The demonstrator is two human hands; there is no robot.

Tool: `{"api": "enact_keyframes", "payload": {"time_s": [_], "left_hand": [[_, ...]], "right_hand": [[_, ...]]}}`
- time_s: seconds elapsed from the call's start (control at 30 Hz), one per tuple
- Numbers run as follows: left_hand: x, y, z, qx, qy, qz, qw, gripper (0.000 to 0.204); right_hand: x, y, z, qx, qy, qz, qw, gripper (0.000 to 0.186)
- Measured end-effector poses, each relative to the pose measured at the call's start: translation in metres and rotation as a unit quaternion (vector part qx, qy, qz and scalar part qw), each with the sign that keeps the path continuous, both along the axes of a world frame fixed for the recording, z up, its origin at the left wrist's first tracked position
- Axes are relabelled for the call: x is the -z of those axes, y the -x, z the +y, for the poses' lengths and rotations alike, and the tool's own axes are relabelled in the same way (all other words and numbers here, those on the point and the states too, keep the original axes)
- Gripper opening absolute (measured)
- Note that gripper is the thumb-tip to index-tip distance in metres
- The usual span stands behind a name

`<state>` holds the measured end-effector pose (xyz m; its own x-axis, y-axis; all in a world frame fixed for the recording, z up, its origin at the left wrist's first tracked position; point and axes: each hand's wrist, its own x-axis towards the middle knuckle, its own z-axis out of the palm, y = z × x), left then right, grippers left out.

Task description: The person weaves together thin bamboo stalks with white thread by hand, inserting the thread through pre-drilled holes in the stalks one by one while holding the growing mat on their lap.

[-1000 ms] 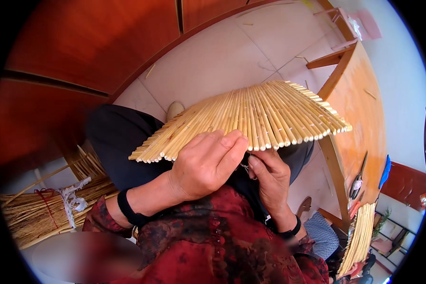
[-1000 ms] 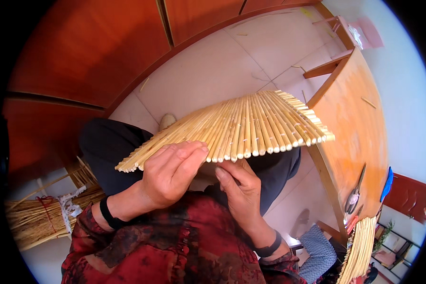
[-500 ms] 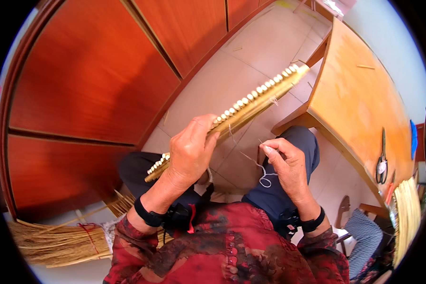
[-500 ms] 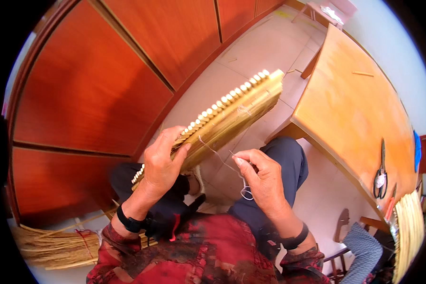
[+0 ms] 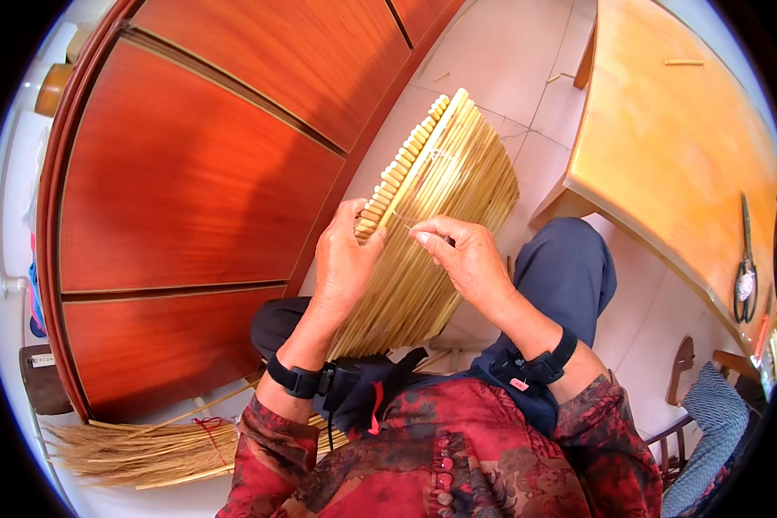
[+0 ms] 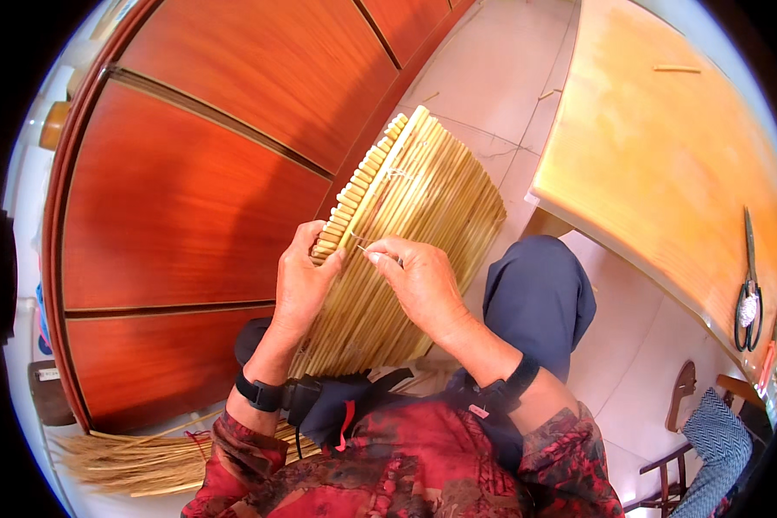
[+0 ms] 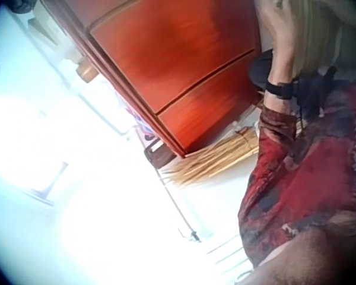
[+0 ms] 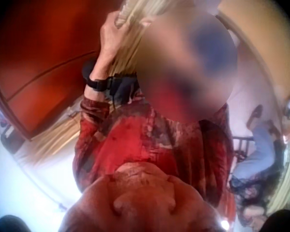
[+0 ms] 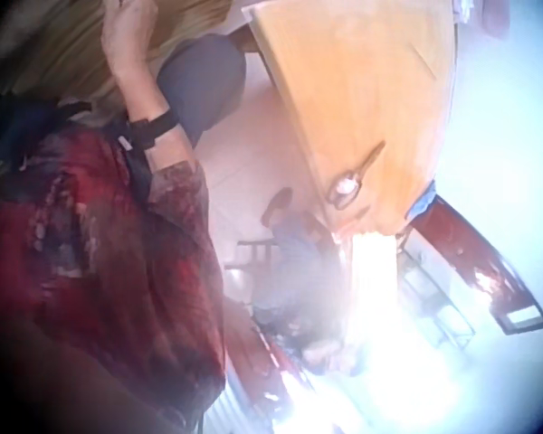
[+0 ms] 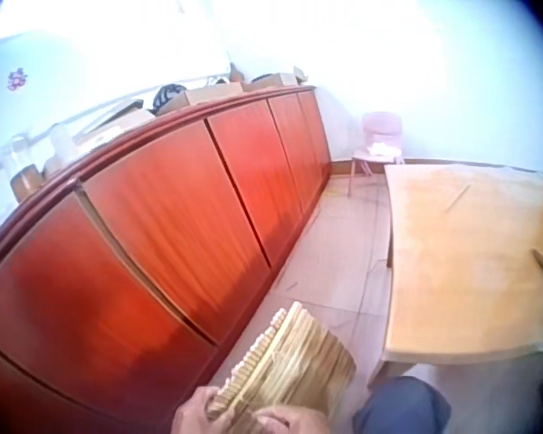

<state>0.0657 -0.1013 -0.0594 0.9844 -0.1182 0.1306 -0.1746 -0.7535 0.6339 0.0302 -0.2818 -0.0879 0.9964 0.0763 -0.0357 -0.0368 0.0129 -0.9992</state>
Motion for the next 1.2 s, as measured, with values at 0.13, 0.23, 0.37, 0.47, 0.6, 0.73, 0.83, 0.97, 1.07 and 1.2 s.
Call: {"api": "enact_keyframes", "payload": {"time_s": [0.13,0.23,0.37,0.47,0.6,0.73,0.83,0.97,1.07,1.2], "left_hand": [[-0.009,-0.007,-0.008,-0.007,-0.037,0.054,0.998,0.035],[-0.020,-0.009,-0.011,-0.005,0.032,0.116,0.993,0.033],[-0.027,-0.005,-0.014,-0.003,0.057,0.137,0.989,0.030],[-0.033,0.006,-0.016,0.009,0.078,0.131,0.988,0.029],[-0.051,0.023,-0.022,0.016,0.154,0.092,0.984,0.030],[-0.078,0.035,-0.034,0.003,0.196,0.066,0.978,0.034],[-0.088,0.044,-0.039,-0.008,0.193,0.054,0.980,0.035],[-0.096,0.060,-0.042,-0.013,0.207,0.033,0.978,0.036],[-0.108,0.068,-0.035,-0.015,0.216,0.024,0.976,0.037],[-0.095,0.077,-0.052,-0.039,0.199,0.009,0.979,0.038]], "right_hand": [[0.006,-0.001,-0.003,0.011,-0.069,0.022,0.997,0.017],[-0.009,0.001,-0.016,-0.024,-0.158,0.182,0.970,0.020],[-0.012,0.008,-0.017,-0.023,-0.180,0.156,0.971,0.020],[-0.016,0.008,-0.017,-0.032,-0.154,0.134,0.978,0.017],[-0.042,0.015,-0.022,-0.037,-0.025,0.056,0.997,0.011],[-0.048,0.024,-0.033,0.014,-0.005,-0.072,0.997,0.010],[-0.051,0.030,-0.042,0.029,0.011,-0.134,0.991,0.010],[-0.060,0.037,-0.045,0.045,0.050,-0.205,0.977,0.010],[-0.075,0.037,-0.035,0.035,0.076,-0.229,0.970,0.010],[-0.056,0.031,-0.042,0.027,0.032,-0.258,0.965,0.010]]}}
